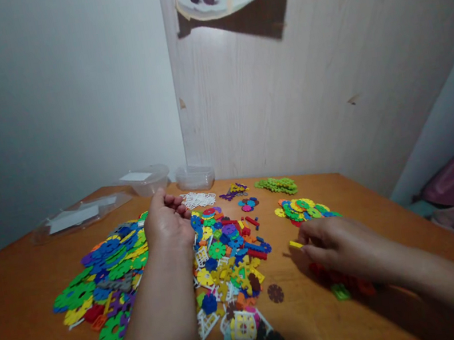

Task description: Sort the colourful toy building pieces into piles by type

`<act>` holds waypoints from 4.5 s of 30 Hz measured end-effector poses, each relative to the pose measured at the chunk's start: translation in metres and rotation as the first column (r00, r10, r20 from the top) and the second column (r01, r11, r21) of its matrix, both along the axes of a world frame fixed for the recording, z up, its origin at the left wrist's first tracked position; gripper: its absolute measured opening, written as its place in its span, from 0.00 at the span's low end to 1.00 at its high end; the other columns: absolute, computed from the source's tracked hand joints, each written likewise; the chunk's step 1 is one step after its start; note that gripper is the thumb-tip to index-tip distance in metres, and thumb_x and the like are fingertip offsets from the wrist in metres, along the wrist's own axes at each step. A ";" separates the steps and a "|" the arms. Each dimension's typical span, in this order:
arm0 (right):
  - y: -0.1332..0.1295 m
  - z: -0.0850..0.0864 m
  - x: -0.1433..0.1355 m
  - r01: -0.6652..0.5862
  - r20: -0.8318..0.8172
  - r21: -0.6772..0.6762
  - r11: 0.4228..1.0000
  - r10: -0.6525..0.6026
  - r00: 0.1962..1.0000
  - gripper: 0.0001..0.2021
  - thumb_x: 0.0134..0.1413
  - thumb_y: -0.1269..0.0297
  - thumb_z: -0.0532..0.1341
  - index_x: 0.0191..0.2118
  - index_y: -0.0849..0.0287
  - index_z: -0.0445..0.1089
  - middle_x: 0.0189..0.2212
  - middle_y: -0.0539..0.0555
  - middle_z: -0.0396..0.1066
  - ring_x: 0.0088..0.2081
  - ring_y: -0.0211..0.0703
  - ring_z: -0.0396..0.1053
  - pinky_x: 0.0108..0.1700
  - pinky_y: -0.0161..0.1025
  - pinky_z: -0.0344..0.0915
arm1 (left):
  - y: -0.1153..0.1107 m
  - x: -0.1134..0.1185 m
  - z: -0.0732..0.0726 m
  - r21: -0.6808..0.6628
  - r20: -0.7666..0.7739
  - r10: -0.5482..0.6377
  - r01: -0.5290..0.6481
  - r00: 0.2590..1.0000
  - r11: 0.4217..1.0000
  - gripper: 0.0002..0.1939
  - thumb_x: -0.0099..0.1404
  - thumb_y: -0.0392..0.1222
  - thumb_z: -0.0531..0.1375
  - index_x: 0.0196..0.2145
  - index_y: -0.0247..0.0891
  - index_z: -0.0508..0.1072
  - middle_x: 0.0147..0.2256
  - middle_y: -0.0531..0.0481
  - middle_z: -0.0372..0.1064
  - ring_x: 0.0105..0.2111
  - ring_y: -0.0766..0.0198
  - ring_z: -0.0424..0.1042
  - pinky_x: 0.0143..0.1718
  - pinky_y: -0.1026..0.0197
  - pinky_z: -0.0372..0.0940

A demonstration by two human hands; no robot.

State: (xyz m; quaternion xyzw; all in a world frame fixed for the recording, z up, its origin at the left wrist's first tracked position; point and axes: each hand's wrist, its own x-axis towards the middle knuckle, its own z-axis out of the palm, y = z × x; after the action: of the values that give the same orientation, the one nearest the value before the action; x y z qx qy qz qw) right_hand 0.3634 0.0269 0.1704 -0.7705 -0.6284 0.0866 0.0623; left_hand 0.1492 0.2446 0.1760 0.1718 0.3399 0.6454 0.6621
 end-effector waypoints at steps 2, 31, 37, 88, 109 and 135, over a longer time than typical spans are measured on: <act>-0.019 0.000 0.011 0.039 -0.007 -0.010 0.999 -0.039 0.999 0.10 0.61 0.57 0.58 0.35 0.55 0.73 0.30 0.52 0.75 0.30 0.40 0.68 0.29 0.36 0.52 | 0.000 0.000 0.000 0.001 0.002 -0.004 0.004 1.000 1.000 0.15 0.65 0.42 0.58 0.23 0.38 0.61 0.20 0.56 0.60 0.18 0.71 0.57 0.19 0.68 0.52; 0.009 -0.015 -0.037 -0.085 0.037 0.027 0.996 0.084 0.996 0.07 0.59 0.62 0.58 0.35 0.54 0.73 0.34 0.52 0.77 0.33 0.41 0.69 0.32 0.37 0.52 | 0.000 0.001 -0.004 0.000 -0.024 -0.009 0.009 1.000 1.000 0.15 0.64 0.45 0.59 0.23 0.39 0.61 0.21 0.57 0.61 0.18 0.71 0.57 0.19 0.68 0.53; 0.049 -0.025 -0.048 -0.074 0.114 -0.060 0.995 0.081 0.990 0.10 0.58 0.60 0.58 0.38 0.57 0.75 0.36 0.57 0.78 0.35 0.46 0.72 0.32 0.38 0.51 | 0.000 0.000 -0.004 0.009 -0.006 -0.009 0.009 1.000 1.000 0.15 0.63 0.44 0.60 0.23 0.39 0.61 0.20 0.57 0.60 0.17 0.72 0.56 0.19 0.68 0.52; 0.056 -0.005 -0.005 -0.214 -0.002 -0.215 0.953 0.218 0.976 0.05 0.52 0.62 0.61 0.35 0.54 0.73 0.26 0.48 0.71 0.25 0.36 0.60 0.27 0.35 0.49 | 0.002 0.002 -0.003 -0.008 -0.044 0.002 -0.002 0.999 1.000 0.17 0.64 0.46 0.59 0.22 0.39 0.60 0.20 0.56 0.59 0.17 0.71 0.54 0.19 0.67 0.51; 0.108 -0.024 0.005 -0.089 0.037 -0.030 0.996 0.090 0.995 0.07 0.55 0.65 0.58 0.32 0.57 0.74 0.28 0.51 0.74 0.29 0.38 0.65 0.29 0.35 0.52 | 0.000 0.001 -0.004 -0.008 -0.020 -0.003 0.003 1.000 1.000 0.15 0.65 0.44 0.59 0.23 0.38 0.61 0.19 0.57 0.60 0.17 0.71 0.56 0.18 0.68 0.52; 0.083 -0.014 0.024 -0.260 -0.209 -0.239 0.936 0.212 0.955 0.04 0.51 0.65 0.60 0.32 0.56 0.72 0.24 0.48 0.71 0.24 0.35 0.63 0.26 0.32 0.53 | 0.001 0.002 -0.004 -0.006 -0.013 -0.008 0.008 1.000 1.000 0.16 0.65 0.45 0.59 0.23 0.38 0.61 0.20 0.57 0.60 0.17 0.71 0.56 0.18 0.68 0.52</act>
State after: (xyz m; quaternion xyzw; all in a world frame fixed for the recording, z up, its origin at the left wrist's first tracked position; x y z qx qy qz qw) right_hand 0.3876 0.1097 0.1568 -0.6797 -0.6911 0.2457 0.0047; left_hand 0.1516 0.2459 0.1716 0.1754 0.3456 0.6405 0.6630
